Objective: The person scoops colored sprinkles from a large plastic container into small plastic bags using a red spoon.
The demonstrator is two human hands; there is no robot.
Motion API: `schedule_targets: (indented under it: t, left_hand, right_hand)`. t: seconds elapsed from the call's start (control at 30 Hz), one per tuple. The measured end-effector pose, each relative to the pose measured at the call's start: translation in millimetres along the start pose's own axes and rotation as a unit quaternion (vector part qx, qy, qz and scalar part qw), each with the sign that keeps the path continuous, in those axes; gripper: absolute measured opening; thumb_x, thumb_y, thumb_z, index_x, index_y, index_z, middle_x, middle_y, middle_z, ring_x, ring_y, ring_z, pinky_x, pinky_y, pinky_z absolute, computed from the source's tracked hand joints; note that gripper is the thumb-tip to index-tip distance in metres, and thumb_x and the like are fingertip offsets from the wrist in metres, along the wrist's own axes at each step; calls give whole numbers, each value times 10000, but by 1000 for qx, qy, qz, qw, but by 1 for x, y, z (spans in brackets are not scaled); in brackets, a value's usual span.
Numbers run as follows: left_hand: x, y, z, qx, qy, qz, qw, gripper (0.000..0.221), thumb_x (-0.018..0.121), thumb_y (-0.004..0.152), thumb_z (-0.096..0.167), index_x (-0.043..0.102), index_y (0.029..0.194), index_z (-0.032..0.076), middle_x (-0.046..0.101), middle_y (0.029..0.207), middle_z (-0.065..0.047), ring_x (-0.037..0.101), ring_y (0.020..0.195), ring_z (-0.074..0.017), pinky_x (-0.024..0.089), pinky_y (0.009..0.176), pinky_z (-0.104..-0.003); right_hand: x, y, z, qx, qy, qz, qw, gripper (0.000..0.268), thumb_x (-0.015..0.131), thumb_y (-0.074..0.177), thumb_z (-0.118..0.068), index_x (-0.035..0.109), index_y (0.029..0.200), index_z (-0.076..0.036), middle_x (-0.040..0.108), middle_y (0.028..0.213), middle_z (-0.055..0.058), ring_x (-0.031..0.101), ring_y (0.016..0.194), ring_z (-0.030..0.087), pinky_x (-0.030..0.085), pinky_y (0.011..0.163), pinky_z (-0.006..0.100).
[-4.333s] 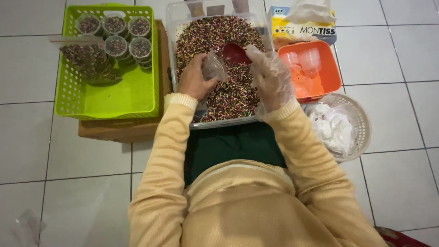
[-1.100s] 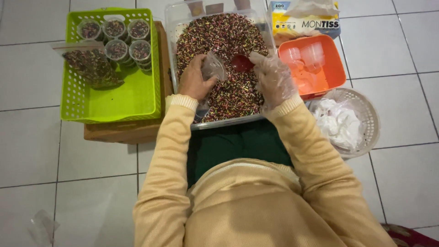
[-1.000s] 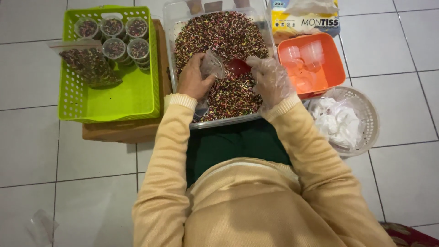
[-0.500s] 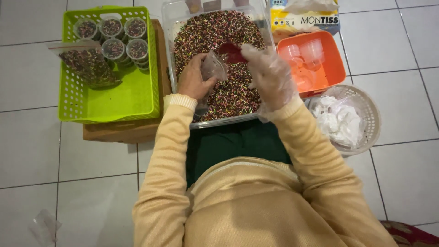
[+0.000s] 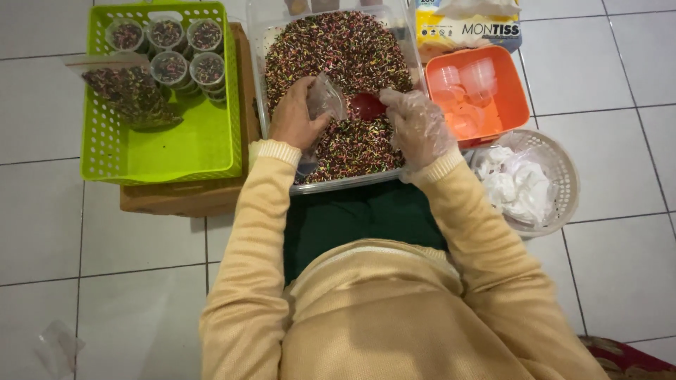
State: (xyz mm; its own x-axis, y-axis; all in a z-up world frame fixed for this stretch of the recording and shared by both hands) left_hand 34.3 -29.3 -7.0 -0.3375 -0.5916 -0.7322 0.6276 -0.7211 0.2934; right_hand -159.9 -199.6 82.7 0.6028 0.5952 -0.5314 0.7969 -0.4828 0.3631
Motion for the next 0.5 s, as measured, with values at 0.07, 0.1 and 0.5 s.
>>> schedule_targets:
  t: [0.07,0.1,0.5]
  left_hand:
    - [-5,-1,8,4,-5,-2,1000,794,874,795,317,460,1439,107,610,1296,-241,638,1192,-461,498,1045,-541]
    - [-8,-2,11,6,-12,-4,1000,790,879,788,311,468,1428,98,614,1286,-245,637,1190,-464,495,1048,-539]
    - [-3,-1,5,0,1,-6,1000,807,878,773,290,461,1440,109,622,1263,-239,652,1164,-456,507,1032,-541]
  right_hand:
    - [-2,0,-25,5,0,16,1000,260,597,923,-48,802,1051,-145,723,748,139,633,412,181,530,357,300]
    - [-3,1,-37,10,-1,30,999,273,581,921,-41,816,1011,-146,720,703,140,628,390,176,514,323,273]
    - [-10,12,-52,-308,-135,138,932,91,640,1021,-33,697,1036,36,632,713,112,520,374,118,367,301,179]
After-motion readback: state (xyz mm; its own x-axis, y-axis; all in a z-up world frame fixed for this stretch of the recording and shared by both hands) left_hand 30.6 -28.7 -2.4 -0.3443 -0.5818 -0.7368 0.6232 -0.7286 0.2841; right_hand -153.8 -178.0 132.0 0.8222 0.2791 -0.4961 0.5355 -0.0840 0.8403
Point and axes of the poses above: each hand's wrist, its own y-axis towards the middle knuckle, its own x-axis out of the palm, z = x × y, the point moved 4 cm from there along y, towards the middle knuckle
